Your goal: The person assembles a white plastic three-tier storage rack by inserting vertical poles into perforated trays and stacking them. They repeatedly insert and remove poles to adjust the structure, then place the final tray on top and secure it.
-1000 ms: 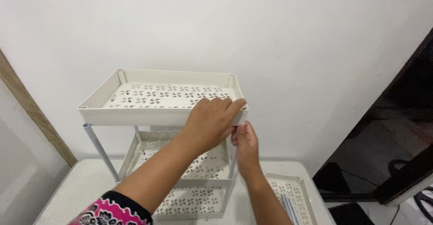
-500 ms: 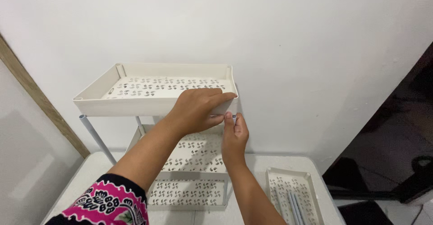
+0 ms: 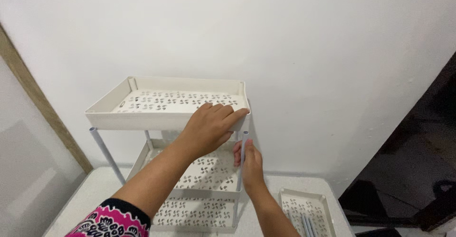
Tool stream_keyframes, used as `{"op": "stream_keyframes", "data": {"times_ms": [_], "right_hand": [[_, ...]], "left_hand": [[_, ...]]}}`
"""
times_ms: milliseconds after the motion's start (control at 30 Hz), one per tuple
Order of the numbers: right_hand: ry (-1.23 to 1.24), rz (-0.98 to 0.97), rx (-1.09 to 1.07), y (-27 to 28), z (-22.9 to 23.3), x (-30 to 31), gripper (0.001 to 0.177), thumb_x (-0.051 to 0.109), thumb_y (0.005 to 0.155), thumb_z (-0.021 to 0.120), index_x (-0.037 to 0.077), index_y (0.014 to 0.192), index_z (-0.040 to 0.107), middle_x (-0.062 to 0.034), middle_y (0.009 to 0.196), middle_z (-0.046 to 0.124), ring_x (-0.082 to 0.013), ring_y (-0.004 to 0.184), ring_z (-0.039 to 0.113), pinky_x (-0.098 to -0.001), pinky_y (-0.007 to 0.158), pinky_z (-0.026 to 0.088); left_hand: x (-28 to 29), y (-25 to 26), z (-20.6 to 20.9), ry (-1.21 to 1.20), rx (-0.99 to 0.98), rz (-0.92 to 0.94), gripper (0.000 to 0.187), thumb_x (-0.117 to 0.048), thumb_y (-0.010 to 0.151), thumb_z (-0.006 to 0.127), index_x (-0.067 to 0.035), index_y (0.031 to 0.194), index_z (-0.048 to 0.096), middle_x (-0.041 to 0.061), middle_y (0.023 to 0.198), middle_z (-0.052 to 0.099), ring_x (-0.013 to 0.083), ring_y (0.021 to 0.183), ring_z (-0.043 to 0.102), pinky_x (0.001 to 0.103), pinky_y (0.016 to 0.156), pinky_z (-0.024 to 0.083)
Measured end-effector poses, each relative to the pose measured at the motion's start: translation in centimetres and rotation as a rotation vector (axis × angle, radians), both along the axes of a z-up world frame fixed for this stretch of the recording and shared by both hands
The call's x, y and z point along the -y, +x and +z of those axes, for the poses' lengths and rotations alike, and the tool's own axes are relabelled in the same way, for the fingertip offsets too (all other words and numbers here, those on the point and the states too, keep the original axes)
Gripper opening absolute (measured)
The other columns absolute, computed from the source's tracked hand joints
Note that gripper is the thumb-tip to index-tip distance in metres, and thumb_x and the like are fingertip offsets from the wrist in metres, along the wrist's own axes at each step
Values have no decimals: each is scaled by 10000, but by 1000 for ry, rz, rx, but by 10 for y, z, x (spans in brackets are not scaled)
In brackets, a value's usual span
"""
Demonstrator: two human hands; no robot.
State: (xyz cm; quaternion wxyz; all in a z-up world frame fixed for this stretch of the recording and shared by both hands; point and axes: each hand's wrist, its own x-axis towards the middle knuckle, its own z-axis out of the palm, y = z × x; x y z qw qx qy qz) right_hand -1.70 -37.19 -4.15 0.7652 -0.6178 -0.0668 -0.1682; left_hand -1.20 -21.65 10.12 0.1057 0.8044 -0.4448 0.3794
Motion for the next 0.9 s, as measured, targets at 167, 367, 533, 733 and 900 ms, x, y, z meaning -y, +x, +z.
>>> {"op": "stream_keyframes", "data": {"times_ms": [167,367,533,733,900], "right_hand": [[82,-11,-38,2,1,8,657,577,1063,235,62,887,602,-32,681,548,-153,628,529,-300,622,467],[-51,-71,-137,48,-10,28,397,392,1054,407,51,1106,604,-46,872,606,-161,744,568,-338,681,510],[-169,49,267,97,-6,41,500,410,1078,334,89,1420,508,-53,1320,608,-169,1230,583,-331,1009,511],[-228,357,244,97,28,41,626,549,1020,470,114,1466,412,-71,1376,569,-186,1283,560,-361,1052,511],[-51,282,-27,121,37,42,562,516,1018,375,152,1442,436,-29,1294,592,-154,1171,609,-344,988,533]], "left_hand": [[-10,-5,-8,-26,129,25,560,-24,821,733,-160,1358,653,22,954,669,208,879,630,378,792,444],[-10,-18,-3,-108,-126,82,530,-157,784,716,-173,1313,680,27,952,686,213,877,629,415,789,415],[20,-14,2,-254,-180,202,376,-492,905,642,-162,1028,773,36,850,727,241,845,673,479,786,392],[61,-9,6,-299,-176,392,542,-621,814,650,-86,812,741,69,594,664,260,526,620,465,675,378],[61,-5,-7,-273,-22,326,274,-304,899,650,-117,705,703,46,615,638,238,612,598,467,776,378]]}}
